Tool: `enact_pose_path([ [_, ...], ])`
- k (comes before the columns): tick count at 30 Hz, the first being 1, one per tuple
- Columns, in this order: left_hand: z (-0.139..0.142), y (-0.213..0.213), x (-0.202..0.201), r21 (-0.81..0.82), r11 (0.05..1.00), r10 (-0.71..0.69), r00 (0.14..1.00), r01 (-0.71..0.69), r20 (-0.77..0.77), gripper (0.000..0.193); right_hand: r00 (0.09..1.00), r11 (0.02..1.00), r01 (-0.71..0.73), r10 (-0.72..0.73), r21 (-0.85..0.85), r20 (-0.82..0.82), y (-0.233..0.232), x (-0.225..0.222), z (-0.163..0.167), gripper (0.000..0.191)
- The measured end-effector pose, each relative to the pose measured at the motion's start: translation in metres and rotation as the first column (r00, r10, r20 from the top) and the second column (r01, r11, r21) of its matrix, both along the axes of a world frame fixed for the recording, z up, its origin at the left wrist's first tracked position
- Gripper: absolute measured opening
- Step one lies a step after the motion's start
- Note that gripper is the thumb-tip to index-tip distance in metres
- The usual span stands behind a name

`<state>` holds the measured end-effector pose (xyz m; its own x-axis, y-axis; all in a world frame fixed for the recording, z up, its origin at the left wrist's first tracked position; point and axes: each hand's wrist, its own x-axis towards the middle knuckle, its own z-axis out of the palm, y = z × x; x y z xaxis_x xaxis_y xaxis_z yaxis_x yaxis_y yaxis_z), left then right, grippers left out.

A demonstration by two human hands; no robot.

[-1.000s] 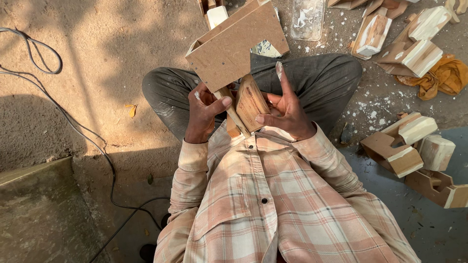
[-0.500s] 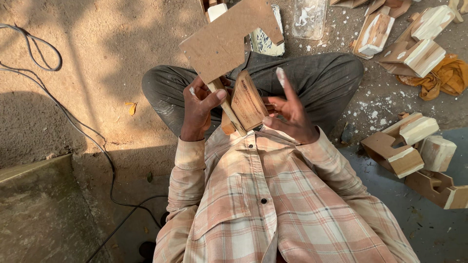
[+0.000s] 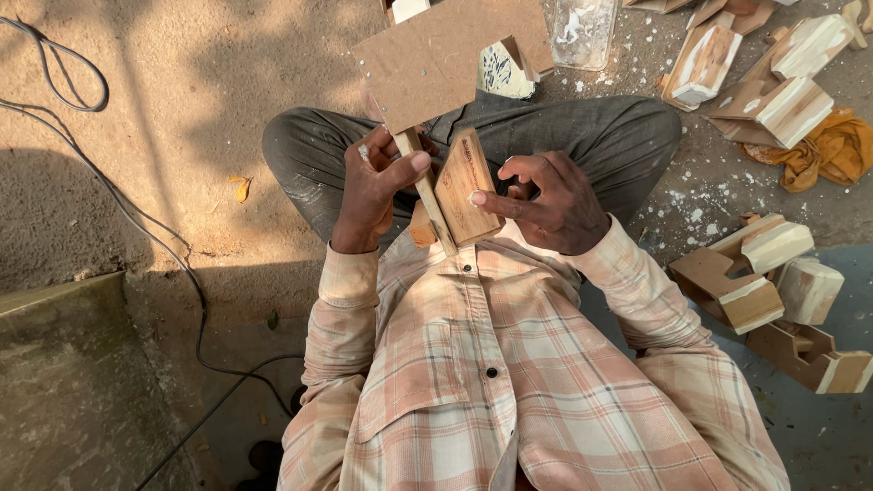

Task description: The person sits cross-legged on the floor and applies white putty to small wooden furniture pieces using their fingers. They smooth the putty over surfaces and edges, occasionally turning the pieces to reach different sides. Multiple similar wooden items are visible on the floor nearby.

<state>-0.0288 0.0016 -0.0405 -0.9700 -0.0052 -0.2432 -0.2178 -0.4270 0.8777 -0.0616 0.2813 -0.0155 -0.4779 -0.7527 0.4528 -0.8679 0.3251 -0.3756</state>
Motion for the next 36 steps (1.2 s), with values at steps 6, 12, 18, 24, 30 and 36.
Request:
enact_pose_path([
  [6,0.004,0.0,-0.002,-0.033,0.999,0.003,1.0,-0.003,0.003,0.054,0.952,0.989,0.109,-0.074,0.102,-0.298,0.004,0.005,0.006,0.073],
  [12,0.0,0.003,-0.003,-0.04,0.999,0.02,1.0,-0.019,0.022,0.056,0.892,0.983,0.1,-0.019,0.156,-0.451,0.017,0.011,0.007,0.057],
  [18,-0.004,0.004,-0.003,-0.047,0.999,0.019,0.999,-0.016,0.05,0.056,0.965,0.999,-0.033,0.038,0.023,-0.259,0.014,0.002,0.006,0.049],
  [24,0.0,0.004,-0.006,-0.026,1.0,-0.008,0.999,0.009,0.042,0.053,0.987,0.992,0.046,-0.028,0.117,-0.156,0.001,-0.008,0.006,0.069],
  [30,-0.003,0.0,-0.008,-0.019,1.0,0.005,0.999,-0.004,0.052,0.05,0.987,0.997,-0.073,0.077,0.035,-0.143,0.005,-0.006,0.007,0.055],
  [36,-0.013,-0.003,-0.008,-0.01,1.0,0.007,0.996,-0.006,0.083,0.043,0.997,1.0,-0.022,0.021,-0.015,-0.076,0.004,-0.001,0.006,0.051],
])
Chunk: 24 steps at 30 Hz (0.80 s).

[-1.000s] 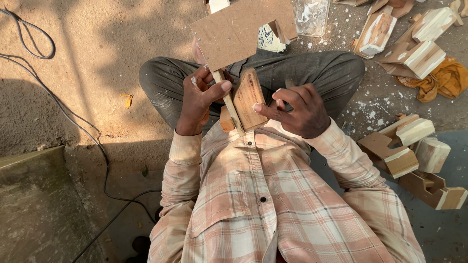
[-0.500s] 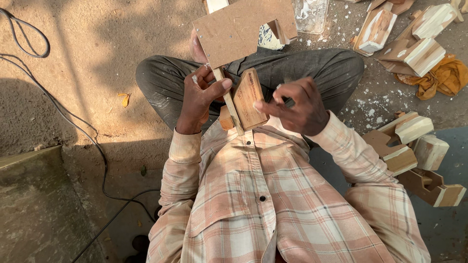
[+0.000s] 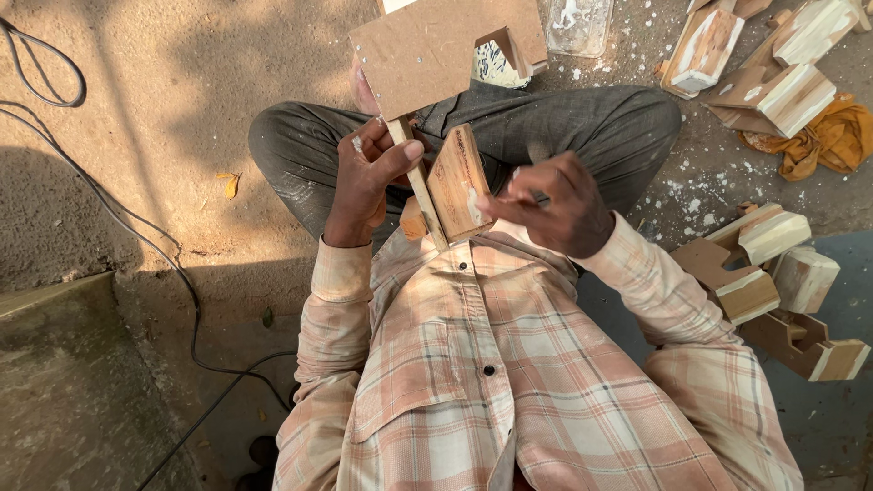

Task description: The person sits cross-legged on the floor and applies white putty to small wooden furniture pieces using their fingers. They smooth the putty over surfaces and edges, occasionally turning the pieces to reach different sides. Multiple similar wooden items are visible on the floor nearby.

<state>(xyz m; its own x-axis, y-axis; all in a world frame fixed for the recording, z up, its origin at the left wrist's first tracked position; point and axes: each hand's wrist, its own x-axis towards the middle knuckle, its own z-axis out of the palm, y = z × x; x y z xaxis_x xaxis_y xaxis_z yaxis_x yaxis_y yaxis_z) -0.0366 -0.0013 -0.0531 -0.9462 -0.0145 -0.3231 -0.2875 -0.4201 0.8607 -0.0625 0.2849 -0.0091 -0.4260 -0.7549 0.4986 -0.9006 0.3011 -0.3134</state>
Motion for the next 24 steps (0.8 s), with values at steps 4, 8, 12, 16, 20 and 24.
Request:
enact_pose_path([
  [4,0.0,-0.002,-0.002,-0.013,1.0,-0.003,0.999,0.002,-0.046,0.046,0.992,0.995,-0.009,0.022,0.1,-0.128,0.002,-0.003,0.002,0.049],
  [8,-0.003,-0.008,-0.003,0.002,1.0,0.022,1.0,-0.022,0.017,0.045,0.995,0.995,-0.097,0.097,-0.022,0.009,0.011,0.004,0.001,0.047],
  [12,-0.021,-0.016,-0.003,0.036,0.999,0.04,0.999,-0.04,0.002,0.04,0.972,0.979,0.135,-0.1,-0.155,0.213,0.013,-0.006,-0.028,0.042],
  [16,-0.046,-0.031,0.0,0.132,0.985,0.114,0.993,-0.116,0.017,0.041,0.866,0.917,0.365,-0.272,-0.158,0.42,0.014,-0.033,-0.075,0.044],
  [20,-0.072,-0.048,0.002,0.222,0.957,0.184,0.982,-0.188,0.036,0.05,0.783,0.868,0.495,-0.428,-0.037,0.452,0.013,-0.071,-0.133,0.046],
  [24,-0.096,-0.06,0.004,0.31,0.931,0.195,0.981,-0.191,0.018,0.063,0.751,0.833,0.543,-0.538,0.105,0.381,0.009,-0.11,-0.192,0.051],
])
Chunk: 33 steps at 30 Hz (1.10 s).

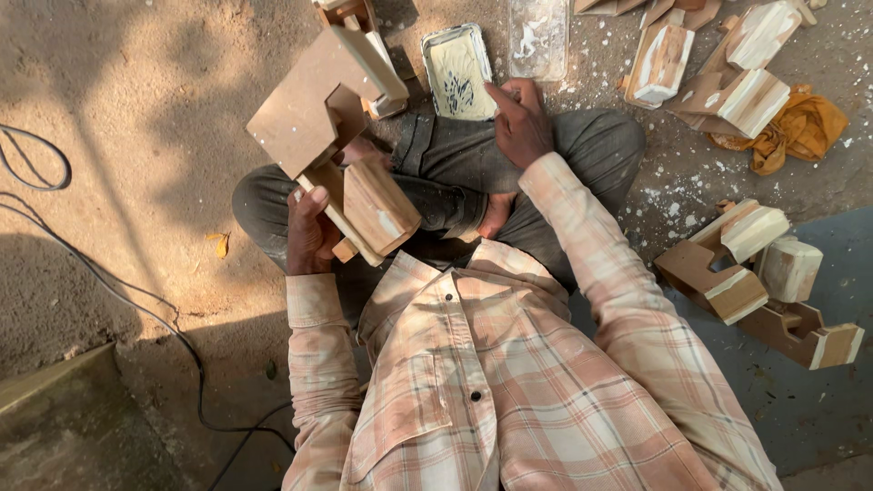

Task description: The person sits cross-legged on the floor and applies white putty to small wooden furniture pieces using their fingers. They smooth the putty over surfaces and edges, occasionally turning the pieces to reach different sides. Multiple similar wooden items are visible on the floor nearby.

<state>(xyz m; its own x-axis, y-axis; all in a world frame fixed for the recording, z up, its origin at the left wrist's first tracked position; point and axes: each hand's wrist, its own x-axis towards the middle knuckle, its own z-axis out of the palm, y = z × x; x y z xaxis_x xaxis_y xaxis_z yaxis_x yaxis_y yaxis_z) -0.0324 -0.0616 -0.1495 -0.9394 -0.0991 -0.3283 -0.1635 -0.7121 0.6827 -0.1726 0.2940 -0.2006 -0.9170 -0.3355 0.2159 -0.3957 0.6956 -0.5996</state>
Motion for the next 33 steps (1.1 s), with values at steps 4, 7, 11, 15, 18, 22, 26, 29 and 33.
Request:
enact_pose_path([
  [4,-0.019,-0.006,-0.001,0.023,1.0,0.011,1.0,-0.011,-0.006,0.069,0.999,0.979,0.03,-0.026,0.201,-0.025,-0.007,-0.026,-0.039,0.057],
  [7,-0.026,-0.006,0.001,0.042,0.999,0.011,1.0,-0.01,-0.024,0.074,0.999,0.96,0.032,-0.043,0.277,0.033,-0.018,-0.041,-0.055,0.06],
  [11,-0.032,-0.005,0.005,0.031,0.999,0.017,1.0,-0.017,0.01,0.075,0.999,0.942,0.028,-0.04,0.334,0.028,-0.032,-0.06,-0.064,0.066],
  [15,-0.037,-0.005,0.006,0.0,1.0,0.003,0.999,-0.003,0.038,0.07,0.999,0.927,-0.002,-0.012,0.376,0.033,-0.038,-0.067,-0.069,0.07],
  [18,-0.039,-0.005,0.007,-0.015,1.0,-0.016,0.999,0.016,0.036,0.067,0.999,0.911,-0.027,0.008,0.412,0.048,-0.041,-0.071,-0.072,0.073],
  [22,-0.037,-0.003,0.006,-0.042,0.998,-0.041,0.997,0.044,0.065,0.065,0.999,0.904,-0.032,0.027,0.427,0.016,-0.044,-0.075,-0.073,0.074],
  [26,-0.033,-0.003,0.004,-0.086,0.994,-0.061,0.993,0.069,0.098,0.066,0.999,0.908,-0.05,0.051,0.416,0.009,-0.046,-0.076,-0.074,0.071],
  [29,-0.032,-0.003,0.004,-0.089,0.993,-0.066,0.992,0.075,0.108,0.066,0.997,0.92,-0.048,0.021,0.39,0.073,-0.046,-0.077,-0.077,0.066],
  [33,-0.033,-0.004,0.004,-0.074,0.996,-0.047,0.993,0.055,0.108,0.064,0.97,0.966,0.033,-0.093,0.257,0.225,-0.043,-0.078,-0.081,0.051],
])
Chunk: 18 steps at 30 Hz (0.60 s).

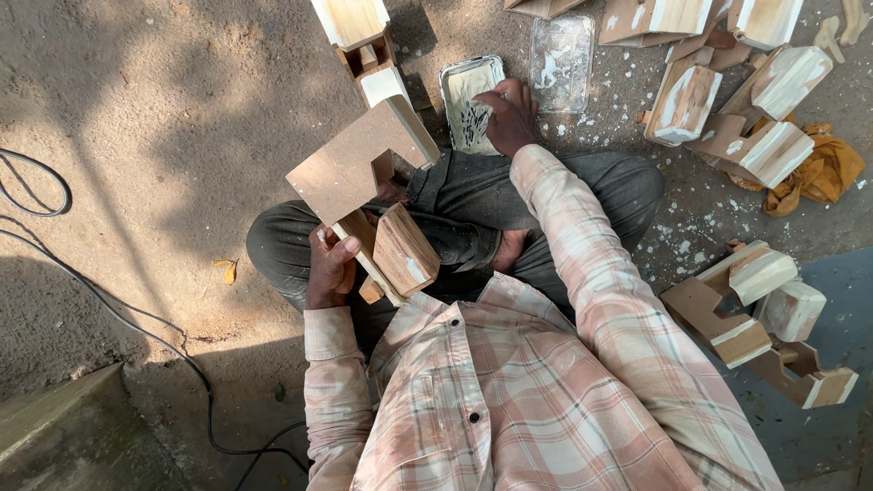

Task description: The person sits cross-legged on the floor and applies white putty to small wooden furniture pieces using their fingers. They smooth the putty over surfaces and edges, occasionally turning the pieces to reach different sides. Multiple similar wooden items are visible on the floor nearby.

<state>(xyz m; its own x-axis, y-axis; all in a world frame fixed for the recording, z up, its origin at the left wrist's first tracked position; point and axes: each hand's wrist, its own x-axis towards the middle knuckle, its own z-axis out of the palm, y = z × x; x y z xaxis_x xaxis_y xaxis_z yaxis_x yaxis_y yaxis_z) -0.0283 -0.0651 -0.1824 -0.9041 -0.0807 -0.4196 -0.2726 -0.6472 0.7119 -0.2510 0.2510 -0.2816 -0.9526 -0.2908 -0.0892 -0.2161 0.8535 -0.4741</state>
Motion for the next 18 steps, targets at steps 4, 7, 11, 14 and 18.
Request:
enact_pose_path([
  [4,0.0,0.001,-0.003,-0.004,1.0,-0.009,1.0,0.009,-0.019,0.062,0.954,0.842,0.198,-0.048,-0.502,0.296,0.015,0.009,0.004,0.049],
  [7,0.002,0.002,-0.005,0.0,1.0,-0.023,1.0,0.023,-0.019,0.058,0.832,0.581,0.415,0.069,-0.7,0.55,0.026,0.04,0.029,0.051],
  [11,0.002,0.004,-0.007,0.026,0.999,-0.032,0.999,0.033,-0.035,0.053,0.77,0.399,0.43,0.306,-0.81,0.56,0.031,0.096,0.094,0.042],
  [14,0.002,0.006,-0.009,-0.024,0.998,-0.051,0.998,0.05,-0.025,0.053,0.875,0.49,-0.043,0.439,-0.871,0.204,0.019,0.129,0.143,0.041],
  [18,0.005,0.009,-0.015,-0.066,0.995,-0.076,0.996,0.073,-0.038,0.055,0.847,0.58,-0.328,0.53,-0.746,0.04,-0.01,0.147,0.186,0.043],
])
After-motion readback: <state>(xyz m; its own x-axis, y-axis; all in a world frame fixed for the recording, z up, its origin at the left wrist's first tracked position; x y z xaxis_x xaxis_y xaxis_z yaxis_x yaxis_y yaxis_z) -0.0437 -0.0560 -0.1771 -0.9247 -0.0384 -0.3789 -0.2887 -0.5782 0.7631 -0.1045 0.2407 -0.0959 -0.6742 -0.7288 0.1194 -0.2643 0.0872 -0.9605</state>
